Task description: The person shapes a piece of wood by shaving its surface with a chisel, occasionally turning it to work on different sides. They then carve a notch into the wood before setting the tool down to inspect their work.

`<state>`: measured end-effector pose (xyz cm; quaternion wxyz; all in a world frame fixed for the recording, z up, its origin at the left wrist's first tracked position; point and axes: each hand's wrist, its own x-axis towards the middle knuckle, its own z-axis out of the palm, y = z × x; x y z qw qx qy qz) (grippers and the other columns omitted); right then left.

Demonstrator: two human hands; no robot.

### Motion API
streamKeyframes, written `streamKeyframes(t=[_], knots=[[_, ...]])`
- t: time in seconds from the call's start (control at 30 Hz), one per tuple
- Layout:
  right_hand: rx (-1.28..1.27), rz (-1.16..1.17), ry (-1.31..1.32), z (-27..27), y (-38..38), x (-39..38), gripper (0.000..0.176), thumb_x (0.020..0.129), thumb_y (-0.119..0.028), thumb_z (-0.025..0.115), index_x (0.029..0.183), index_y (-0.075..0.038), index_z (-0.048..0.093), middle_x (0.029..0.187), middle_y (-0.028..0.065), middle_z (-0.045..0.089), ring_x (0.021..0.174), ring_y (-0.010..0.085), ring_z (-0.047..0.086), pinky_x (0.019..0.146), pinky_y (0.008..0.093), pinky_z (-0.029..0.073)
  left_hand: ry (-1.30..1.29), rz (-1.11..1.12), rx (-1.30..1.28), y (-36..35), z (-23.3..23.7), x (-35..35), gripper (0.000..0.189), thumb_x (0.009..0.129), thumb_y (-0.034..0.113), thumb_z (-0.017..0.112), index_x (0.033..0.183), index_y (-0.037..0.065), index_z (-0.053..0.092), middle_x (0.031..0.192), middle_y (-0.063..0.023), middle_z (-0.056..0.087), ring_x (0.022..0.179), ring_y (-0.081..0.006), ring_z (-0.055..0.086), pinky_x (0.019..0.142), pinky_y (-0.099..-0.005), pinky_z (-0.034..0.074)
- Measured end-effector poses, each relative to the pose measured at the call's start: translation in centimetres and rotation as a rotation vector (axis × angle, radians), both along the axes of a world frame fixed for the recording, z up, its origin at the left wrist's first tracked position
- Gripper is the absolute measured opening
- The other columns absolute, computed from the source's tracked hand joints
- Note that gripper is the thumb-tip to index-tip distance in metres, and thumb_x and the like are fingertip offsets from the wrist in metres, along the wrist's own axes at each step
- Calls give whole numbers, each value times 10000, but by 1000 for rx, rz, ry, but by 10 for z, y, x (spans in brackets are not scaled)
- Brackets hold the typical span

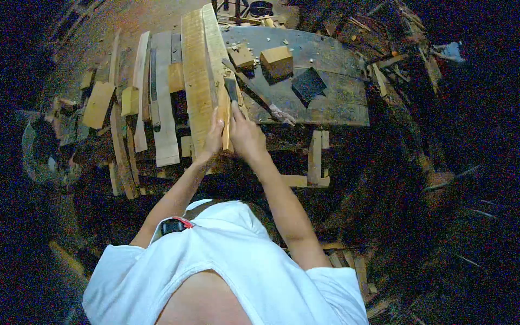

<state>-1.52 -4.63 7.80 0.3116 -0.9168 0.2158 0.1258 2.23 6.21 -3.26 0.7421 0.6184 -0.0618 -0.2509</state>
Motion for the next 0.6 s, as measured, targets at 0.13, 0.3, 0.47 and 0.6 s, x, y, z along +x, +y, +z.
streamKeyframes(t=[0.13,0.3,0.47,0.6], knots=[[-43,35,-3,-5,-6,3,473,950,-307,395,1412,-220,342,810,305,615,774,482,596,713,557,473,-163,-33,-30,4,-46,13,539,1011,257,313,1470,38,139,1467,-148,263,1345,-236,266,1115,-326,202],[-33,41,22,23,8,-47,476,952,-298,389,1419,-223,335,830,321,605,796,481,597,738,547,477,-121,-40,152,-7,-9,-3,562,1011,282,299,1464,5,116,1520,-178,150,1415,-279,117,1146,-338,100],[9,-31,-32,-13,-15,-3,464,959,-287,369,1417,-216,339,848,331,598,820,499,581,756,563,458,-168,-78,93,-7,-1,-4,567,1009,294,323,1478,63,103,1496,-151,198,1362,-263,235,1114,-358,214],[78,6,-23,11,1,-34,465,959,-275,373,1416,-195,339,874,321,604,841,478,588,752,558,453,-163,-41,224,-3,9,-4,570,990,231,324,1466,3,109,1529,-177,118,1423,-280,74,1147,-326,74]])
